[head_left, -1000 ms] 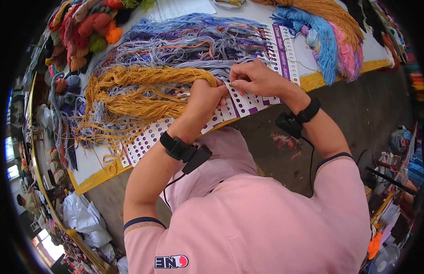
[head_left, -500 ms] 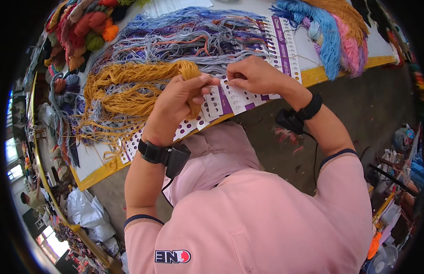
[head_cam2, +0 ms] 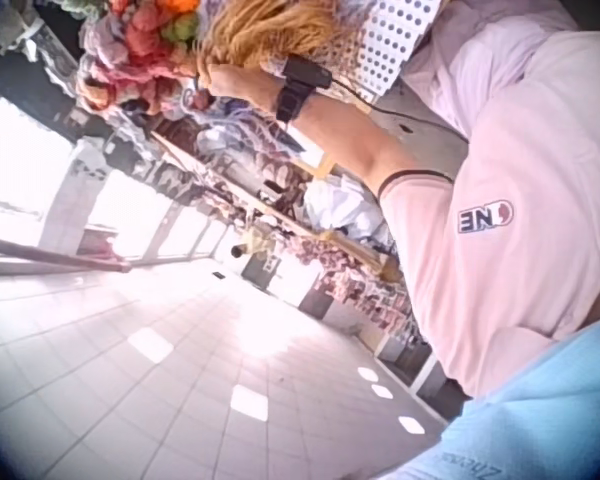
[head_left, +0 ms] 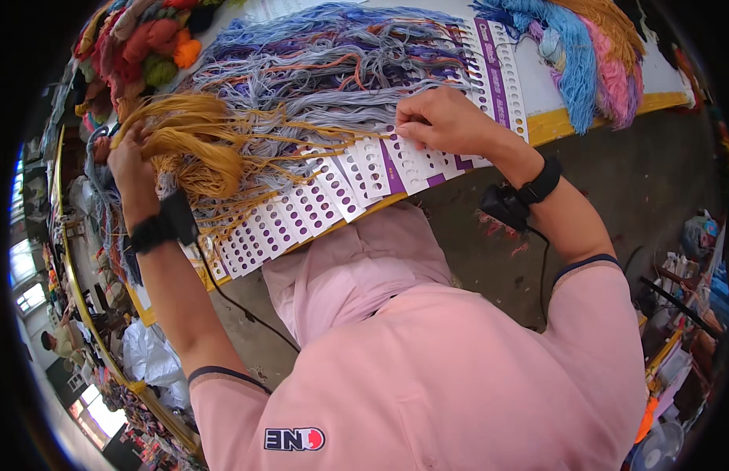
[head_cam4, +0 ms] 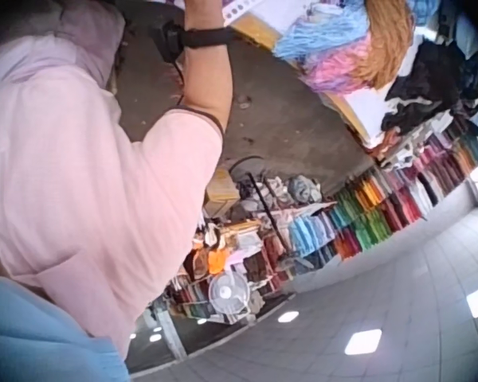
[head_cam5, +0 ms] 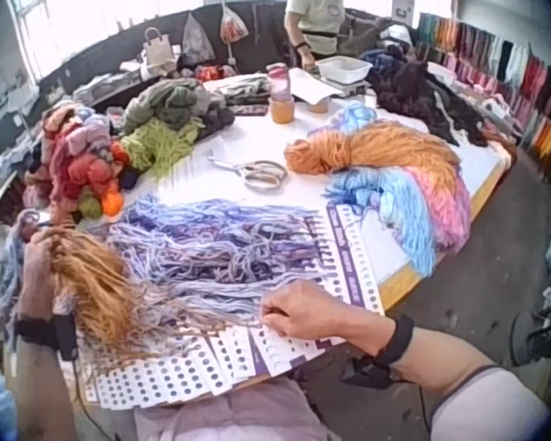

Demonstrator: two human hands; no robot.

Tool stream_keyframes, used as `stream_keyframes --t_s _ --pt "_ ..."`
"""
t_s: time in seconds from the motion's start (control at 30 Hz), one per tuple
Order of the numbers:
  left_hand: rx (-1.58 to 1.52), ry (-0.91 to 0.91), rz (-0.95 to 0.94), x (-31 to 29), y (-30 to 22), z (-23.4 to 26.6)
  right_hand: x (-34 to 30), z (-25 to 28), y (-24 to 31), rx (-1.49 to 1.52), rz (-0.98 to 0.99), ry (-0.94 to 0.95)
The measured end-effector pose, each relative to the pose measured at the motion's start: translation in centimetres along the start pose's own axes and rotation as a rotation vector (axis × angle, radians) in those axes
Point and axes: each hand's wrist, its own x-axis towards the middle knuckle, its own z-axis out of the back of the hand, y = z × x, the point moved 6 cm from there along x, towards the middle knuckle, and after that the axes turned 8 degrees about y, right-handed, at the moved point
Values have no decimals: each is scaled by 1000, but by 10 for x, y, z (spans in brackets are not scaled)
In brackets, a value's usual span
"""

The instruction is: The person sorts through bundles of yarn by hand, pulling individual strands from a large pile and threading them through holes in paper cards. They occasionally shake out the bundles and rearrange the piles of different colored yarn on the table to reach new sections.

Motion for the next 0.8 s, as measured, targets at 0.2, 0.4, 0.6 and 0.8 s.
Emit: stream_keyframes --t_s 0.2,0.4,0.6,0.8 --pt "-380 759 487 -119 21 -179 -6 2 7 190 -79 -49" --pt "-873 847 748 -190 52 -242 -2 -10 18 18 35 -341" --pt "-821 919 690 -194 49 -244 28 -52 17 955 -111 -165" --pt "-857 906 698 -194 37 -232 20 -40 33 987 -87 -192"
